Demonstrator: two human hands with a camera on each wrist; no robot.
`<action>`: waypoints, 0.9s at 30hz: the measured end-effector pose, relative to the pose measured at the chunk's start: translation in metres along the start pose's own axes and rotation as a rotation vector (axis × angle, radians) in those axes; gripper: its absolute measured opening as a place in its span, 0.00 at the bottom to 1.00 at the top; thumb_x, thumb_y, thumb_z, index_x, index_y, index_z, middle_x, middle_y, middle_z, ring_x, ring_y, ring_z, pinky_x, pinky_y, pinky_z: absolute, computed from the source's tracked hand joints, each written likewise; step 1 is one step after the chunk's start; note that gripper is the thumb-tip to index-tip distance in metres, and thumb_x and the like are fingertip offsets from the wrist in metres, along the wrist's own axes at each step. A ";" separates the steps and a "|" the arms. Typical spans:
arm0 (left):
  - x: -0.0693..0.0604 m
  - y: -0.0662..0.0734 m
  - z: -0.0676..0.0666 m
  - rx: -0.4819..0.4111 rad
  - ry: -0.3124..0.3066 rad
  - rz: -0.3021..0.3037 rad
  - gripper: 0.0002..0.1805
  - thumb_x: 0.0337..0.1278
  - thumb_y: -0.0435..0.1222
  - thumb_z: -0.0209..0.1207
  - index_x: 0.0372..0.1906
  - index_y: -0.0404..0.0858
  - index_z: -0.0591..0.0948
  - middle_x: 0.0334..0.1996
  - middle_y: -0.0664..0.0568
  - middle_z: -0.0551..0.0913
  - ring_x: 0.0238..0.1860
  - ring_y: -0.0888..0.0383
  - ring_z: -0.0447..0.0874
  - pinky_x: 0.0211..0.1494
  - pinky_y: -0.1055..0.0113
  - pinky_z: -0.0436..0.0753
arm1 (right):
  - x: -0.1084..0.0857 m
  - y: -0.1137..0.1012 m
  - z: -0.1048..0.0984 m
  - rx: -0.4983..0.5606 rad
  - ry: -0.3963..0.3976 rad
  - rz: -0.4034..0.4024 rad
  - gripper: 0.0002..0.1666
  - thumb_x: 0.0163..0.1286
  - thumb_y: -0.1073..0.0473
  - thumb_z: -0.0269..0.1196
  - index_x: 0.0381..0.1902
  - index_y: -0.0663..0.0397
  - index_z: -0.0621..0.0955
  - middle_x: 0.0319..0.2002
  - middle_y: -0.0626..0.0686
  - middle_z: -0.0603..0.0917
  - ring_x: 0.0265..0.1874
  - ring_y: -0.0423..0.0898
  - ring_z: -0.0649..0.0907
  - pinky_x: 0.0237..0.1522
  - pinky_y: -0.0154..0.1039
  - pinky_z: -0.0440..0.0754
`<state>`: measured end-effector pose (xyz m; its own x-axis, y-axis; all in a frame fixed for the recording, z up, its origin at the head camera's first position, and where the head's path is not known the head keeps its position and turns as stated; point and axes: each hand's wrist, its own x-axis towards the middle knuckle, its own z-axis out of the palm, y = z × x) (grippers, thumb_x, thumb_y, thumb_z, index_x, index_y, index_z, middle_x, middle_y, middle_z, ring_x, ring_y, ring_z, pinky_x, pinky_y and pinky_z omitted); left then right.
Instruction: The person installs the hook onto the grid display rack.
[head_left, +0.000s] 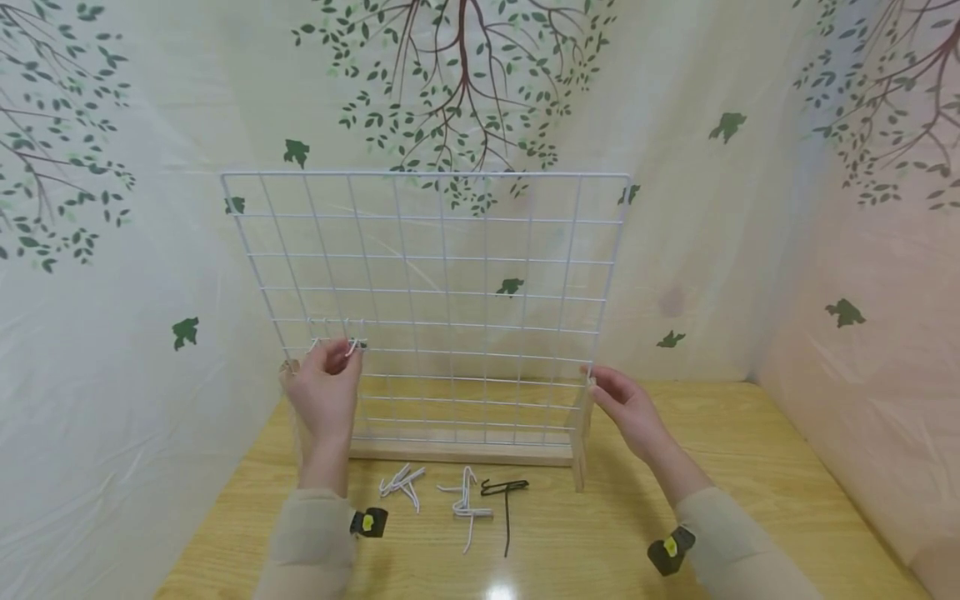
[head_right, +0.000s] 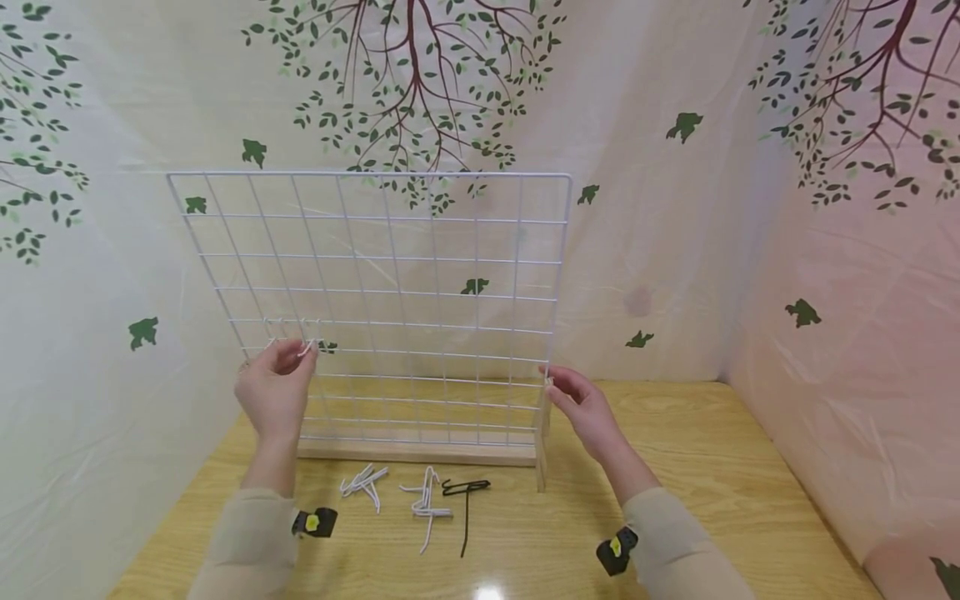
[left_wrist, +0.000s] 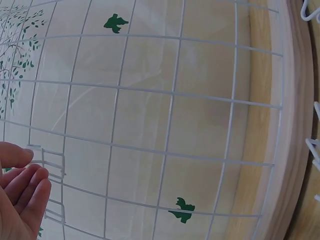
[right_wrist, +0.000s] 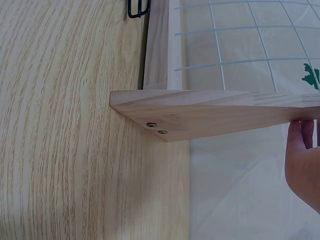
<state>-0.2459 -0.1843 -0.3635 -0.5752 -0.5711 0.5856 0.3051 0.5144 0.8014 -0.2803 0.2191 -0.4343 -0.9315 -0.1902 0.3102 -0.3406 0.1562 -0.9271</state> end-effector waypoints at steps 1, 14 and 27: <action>-0.001 -0.001 0.000 -0.003 -0.001 -0.005 0.09 0.53 0.29 0.69 0.40 0.31 0.86 0.35 0.43 0.88 0.34 0.57 0.86 0.34 0.85 0.75 | 0.000 0.000 0.000 -0.001 0.002 0.001 0.25 0.75 0.58 0.59 0.66 0.62 0.73 0.60 0.55 0.78 0.54 0.34 0.77 0.55 0.26 0.73; -0.028 -0.019 0.001 0.007 -0.134 -0.078 0.12 0.54 0.29 0.68 0.45 0.30 0.85 0.38 0.40 0.88 0.37 0.51 0.88 0.35 0.87 0.74 | -0.002 -0.003 0.001 0.004 0.002 0.023 0.26 0.76 0.57 0.59 0.67 0.61 0.73 0.59 0.51 0.79 0.55 0.34 0.77 0.55 0.26 0.73; -0.052 -0.042 0.004 0.079 -0.275 -0.105 0.13 0.55 0.31 0.68 0.45 0.30 0.84 0.37 0.41 0.88 0.37 0.46 0.87 0.37 0.76 0.79 | 0.000 -0.002 0.002 0.010 0.004 0.012 0.26 0.76 0.57 0.59 0.66 0.63 0.72 0.54 0.37 0.79 0.55 0.33 0.77 0.55 0.26 0.73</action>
<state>-0.2319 -0.1730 -0.4282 -0.7875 -0.4349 0.4368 0.1794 0.5163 0.8374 -0.2788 0.2171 -0.4326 -0.9361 -0.1842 0.2997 -0.3280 0.1489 -0.9329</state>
